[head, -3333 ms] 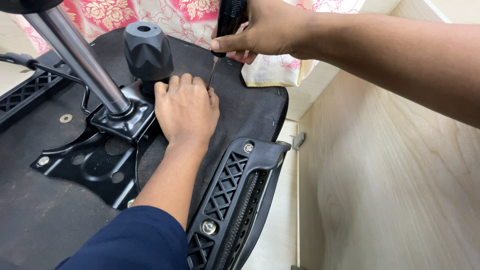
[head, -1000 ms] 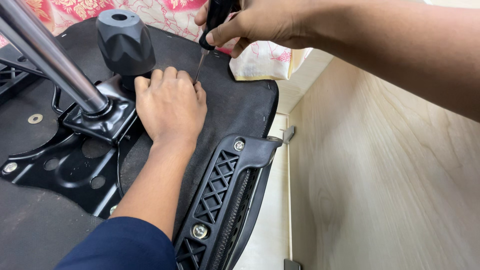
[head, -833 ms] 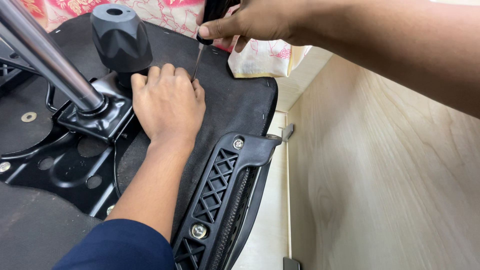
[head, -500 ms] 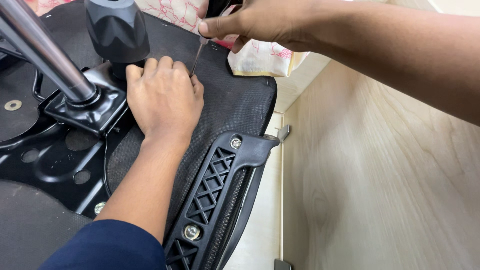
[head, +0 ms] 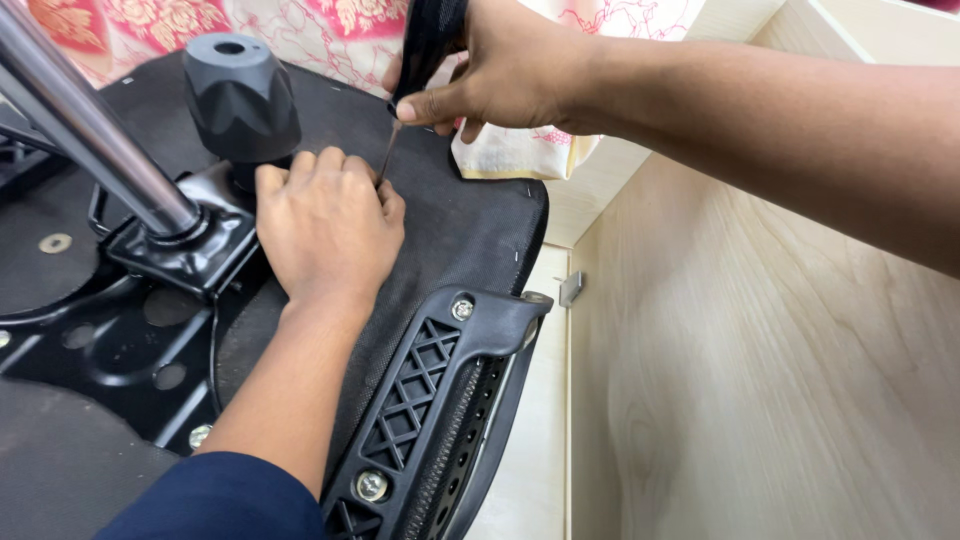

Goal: The person uses a screwdriver to tighten screws on the underside of an office chair, securing the metal mounting plate and plastic frame to the seat. The person works on multiple screws around the central gas lift and along the frame edges.

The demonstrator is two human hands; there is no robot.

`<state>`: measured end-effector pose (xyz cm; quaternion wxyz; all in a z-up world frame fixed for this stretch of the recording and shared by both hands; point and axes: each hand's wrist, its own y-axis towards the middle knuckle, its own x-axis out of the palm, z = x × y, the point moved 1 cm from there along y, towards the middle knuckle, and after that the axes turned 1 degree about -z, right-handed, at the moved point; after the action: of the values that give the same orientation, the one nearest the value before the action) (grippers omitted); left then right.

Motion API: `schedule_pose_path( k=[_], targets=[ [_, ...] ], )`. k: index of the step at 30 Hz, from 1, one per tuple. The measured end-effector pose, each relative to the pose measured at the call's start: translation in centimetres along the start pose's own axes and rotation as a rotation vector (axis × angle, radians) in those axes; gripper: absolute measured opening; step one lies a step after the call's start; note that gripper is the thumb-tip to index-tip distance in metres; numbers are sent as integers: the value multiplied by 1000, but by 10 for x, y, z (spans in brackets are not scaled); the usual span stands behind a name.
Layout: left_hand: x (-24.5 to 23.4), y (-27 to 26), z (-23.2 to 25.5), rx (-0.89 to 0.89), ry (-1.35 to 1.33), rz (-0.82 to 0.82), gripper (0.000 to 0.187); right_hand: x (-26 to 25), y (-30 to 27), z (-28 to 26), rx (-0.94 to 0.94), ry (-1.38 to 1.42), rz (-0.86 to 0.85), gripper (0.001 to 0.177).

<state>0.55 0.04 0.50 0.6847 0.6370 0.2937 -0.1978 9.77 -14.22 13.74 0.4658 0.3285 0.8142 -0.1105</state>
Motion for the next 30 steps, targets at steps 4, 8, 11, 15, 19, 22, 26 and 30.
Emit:
schedule_pose_path(
  k=[4, 8, 11, 15, 19, 22, 26, 30],
  targets=[
    [-1, 0, -2, 1, -11, -24, 23, 1, -1, -1, -34, 66, -1, 29],
    [-2, 0, -1, -14, -28, -49, 24, 1, -1, -5, -36, 96, -4, 27],
    [-3, 2, -2, -16, -17, -67, 26, -1, 0, -8, -41, 109, -17, 27],
    [-3, 1, -2, -9, -4, -59, 27, -3, -1, -9, 7, 72, -44, 26],
    [-3, 1, -1, -12, -5, -57, 27, -3, -2, -13, -27, 21, -12, 27],
    [-2, 1, -1, -15, -6, -63, 26, -2, -2, -13, 11, -19, 30, 34],
    [-2, 1, -1, -12, -16, -68, 24, -1, -3, -9, 32, -6, 34, 41],
    [-1, 1, -2, 4, 2, -71, 25, 0, 0, -2, 75, -67, 18, 36]
  ],
)
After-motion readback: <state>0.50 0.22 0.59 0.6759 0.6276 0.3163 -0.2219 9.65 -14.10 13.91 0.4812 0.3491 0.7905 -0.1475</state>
